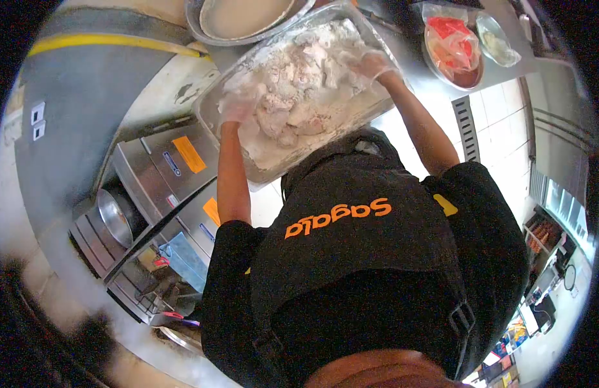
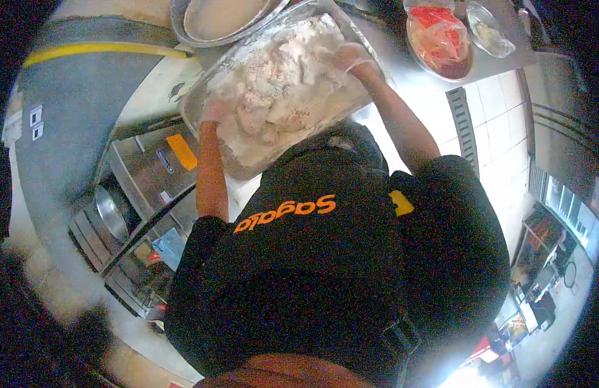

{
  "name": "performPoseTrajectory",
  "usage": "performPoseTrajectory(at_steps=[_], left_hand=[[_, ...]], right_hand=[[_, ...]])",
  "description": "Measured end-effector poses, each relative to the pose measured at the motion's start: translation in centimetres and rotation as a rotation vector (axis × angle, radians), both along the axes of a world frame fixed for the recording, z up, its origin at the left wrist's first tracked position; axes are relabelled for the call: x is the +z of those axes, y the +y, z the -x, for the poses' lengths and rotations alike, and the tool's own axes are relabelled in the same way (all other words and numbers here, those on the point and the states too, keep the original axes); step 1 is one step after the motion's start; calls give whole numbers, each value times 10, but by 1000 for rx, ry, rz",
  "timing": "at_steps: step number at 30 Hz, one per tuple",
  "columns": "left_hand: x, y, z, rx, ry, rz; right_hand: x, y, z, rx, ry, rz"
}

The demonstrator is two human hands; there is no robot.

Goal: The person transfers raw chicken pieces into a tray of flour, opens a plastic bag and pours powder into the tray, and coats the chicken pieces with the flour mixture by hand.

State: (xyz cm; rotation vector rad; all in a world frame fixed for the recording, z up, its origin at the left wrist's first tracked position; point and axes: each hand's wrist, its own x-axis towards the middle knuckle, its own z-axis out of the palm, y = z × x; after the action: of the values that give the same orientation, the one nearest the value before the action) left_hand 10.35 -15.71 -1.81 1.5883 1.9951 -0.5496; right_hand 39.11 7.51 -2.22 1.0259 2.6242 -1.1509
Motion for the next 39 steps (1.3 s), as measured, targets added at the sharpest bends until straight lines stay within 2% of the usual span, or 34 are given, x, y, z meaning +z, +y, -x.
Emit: performPoseTrajectory(at_steps=[1,2,3,4,6,7,9,10,12,13,14,15,16,17,18,20,22,24,26,28,30,31,34,35,36,38,39], left_hand=[[-25,-16,1,-7,-88,-93],[-49,-30,4,-14,-174,-186],[-67,-37,9,-27,-280,-285],[-85,-46,13,-34,-388,-381],[-125,-61,15,37,-624,-346],[-149,-54,21,103,-745,-224],[-147,-49,13,82,-881,-306],[-121,-34,-3,-12,-885,-519],[-115,-17,-25,221,-965,-489],[-128,-5,-29,542,-1022,-235],[-130,0,-34,685,-1036,-83],[-132,5,-40,830,-1028,63],[-125,13,-43,797,-1004,88],[-116,20,-44,762,-981,112],[-106,24,-44,606,-920,13],[-78,27,-48,293,-794,-179],[-21,30,-70,509,-1033,-478],[9,26,-78,606,-1079,-623],[20,19,-71,575,-946,-607],[71,19,-68,642,-885,-506],[87,13,-69,698,-888,-537],[87,9,-70,718,-923,-616],[57,5,-65,771,-1093,-915],[45,2,-62,787,-1161,-1026],[36,-5,-55,717,-995,-1013],[22,-25,-33,577,-664,-971],[-17,-42,-19,491,-494,-796]], right_hand=[[-1,-3,-4,18,-144,14],[35,-15,-2,23,-352,34],[-7,-7,-14,-185,14,360],[-12,-14,-16,-93,75,371],[-22,-31,-18,60,169,451],[-32,-33,-15,119,204,516],[-76,-31,-3,173,207,750],[-79,-36,0,226,316,845],[-80,-48,11,324,540,1025],[-79,-51,19,373,657,1105],[-76,-57,26,421,774,1189],[-73,-60,32,522,759,1012],[-70,-63,38,614,749,831],[-63,-61,43,722,587,386],[-57,-60,46,797,407,-57],[-60,-63,44,723,445,-51],[-57,-61,43,685,484,-115],[-30,-58,43,670,530,-244],[16,-54,47,544,703,-273],[29,-51,47,435,630,-158],[28,-43,45,279,309,80],[29,-42,46,161,147,180],[6,-51,47,39,383,21],[21,-52,45,-12,447,180],[38,-53,39,-61,509,342],[44,-50,30,49,482,253],[32,-43,22,204,388,-3]])
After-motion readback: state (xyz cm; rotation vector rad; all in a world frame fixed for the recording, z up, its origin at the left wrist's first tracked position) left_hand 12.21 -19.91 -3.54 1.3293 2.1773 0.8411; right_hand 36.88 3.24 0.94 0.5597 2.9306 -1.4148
